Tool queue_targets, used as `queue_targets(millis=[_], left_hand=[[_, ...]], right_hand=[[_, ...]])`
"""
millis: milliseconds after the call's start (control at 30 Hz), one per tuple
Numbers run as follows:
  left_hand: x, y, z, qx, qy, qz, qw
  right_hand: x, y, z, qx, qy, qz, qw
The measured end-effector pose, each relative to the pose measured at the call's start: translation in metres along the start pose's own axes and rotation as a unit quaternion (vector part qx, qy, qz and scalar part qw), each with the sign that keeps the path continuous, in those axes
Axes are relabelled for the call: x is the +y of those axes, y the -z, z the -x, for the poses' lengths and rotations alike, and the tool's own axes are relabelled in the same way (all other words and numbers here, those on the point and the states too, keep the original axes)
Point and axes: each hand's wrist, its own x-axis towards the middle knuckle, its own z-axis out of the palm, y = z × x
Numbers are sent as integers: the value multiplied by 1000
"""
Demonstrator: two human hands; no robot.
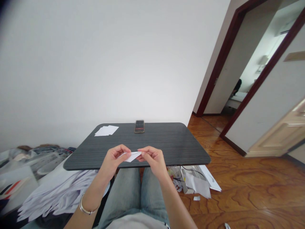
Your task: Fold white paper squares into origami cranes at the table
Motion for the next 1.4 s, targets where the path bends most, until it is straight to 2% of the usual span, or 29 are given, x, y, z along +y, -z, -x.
queue_targets(millis=[267,500,933,1133,1300,1400], left_hand=[[3,-2,1,6,-18,-42,999],[4,-2,3,-3,-50,-83,995],[-2,0,1,-18,-39,-61,997],[-1,1,0,-11,-49,-94,994],[0,1,-1,-19,-70,-144,987],[1,1,-2,-21,-62,-154,986]], right_hand=[[-2,-3,0,5,-10,-22,1000],[-3,-7,-2,18,-57,-71,996],[-2,-3,-1,24,-57,-69,996],[-4,-1,-1,14,-57,-79,995],[-6,-3,-3,-24,-115,-26,993],[-6,-2,-4,-48,-156,-25,986]])
